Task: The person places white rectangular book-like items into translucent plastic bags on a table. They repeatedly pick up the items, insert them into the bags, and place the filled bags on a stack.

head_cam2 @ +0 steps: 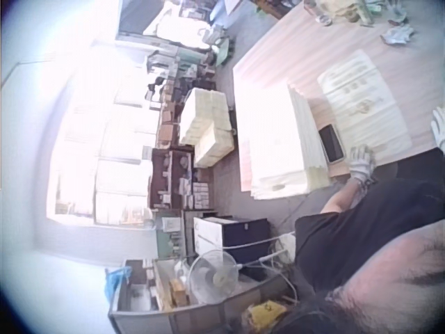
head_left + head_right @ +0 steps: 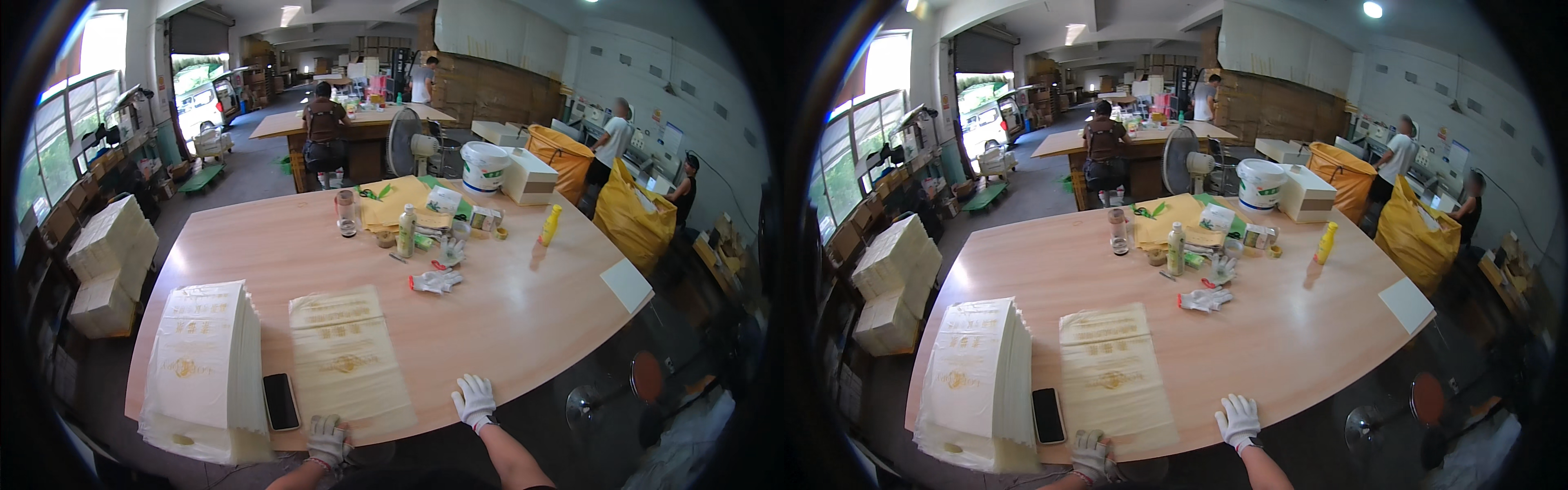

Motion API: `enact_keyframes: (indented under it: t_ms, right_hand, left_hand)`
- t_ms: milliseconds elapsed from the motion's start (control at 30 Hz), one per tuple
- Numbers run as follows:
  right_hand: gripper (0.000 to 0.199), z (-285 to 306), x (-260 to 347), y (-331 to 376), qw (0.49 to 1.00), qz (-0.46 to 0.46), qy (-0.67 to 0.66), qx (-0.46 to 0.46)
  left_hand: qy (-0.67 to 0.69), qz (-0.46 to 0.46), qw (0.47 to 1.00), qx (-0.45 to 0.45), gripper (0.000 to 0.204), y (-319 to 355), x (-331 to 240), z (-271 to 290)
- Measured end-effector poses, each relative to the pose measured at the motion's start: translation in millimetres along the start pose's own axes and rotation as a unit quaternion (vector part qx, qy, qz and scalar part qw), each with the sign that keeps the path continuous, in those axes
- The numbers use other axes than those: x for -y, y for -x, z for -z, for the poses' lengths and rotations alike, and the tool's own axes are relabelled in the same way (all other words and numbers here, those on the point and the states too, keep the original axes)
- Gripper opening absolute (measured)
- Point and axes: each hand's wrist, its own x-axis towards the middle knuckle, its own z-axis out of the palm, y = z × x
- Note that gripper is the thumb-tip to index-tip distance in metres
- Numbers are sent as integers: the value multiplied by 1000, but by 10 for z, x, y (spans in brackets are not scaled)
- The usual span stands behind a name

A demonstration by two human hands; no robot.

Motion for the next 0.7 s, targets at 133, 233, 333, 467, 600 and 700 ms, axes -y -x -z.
enact_keyframes:
  t_ms: [133, 233, 333, 467, 600, 700]
  right_hand:
    - [36, -16, -16, -16, 1000, 8, -4, -18]
    - [36, -15, -9, 0, 1000, 4, -1, -19]
    - [36, -2, 3, -2, 1000, 1, 0, -22]
    - [35, 33, 23, -9, 1000, 4, 2, -30]
    - [34, 35, 5, -19, 999, 11, -15, -41]
    - [33, 22, -2, -10, 999, 10, -12, -45]
  left_hand:
    - [4, -1, 1000, -8, 40, 16, -11, -11]
    - [6, 10, 1000, 3, 39, -1, -32, -10]
    - [1, 13, 1000, -5, 39, 42, 6, -88]
    - [-3, 3, 1000, -19, 39, -4, -14, 6]
    - [1, 7, 1000, 2, 40, 32, 6, -62]
    - [1, 1, 1000, -7, 41, 11, -9, -47]
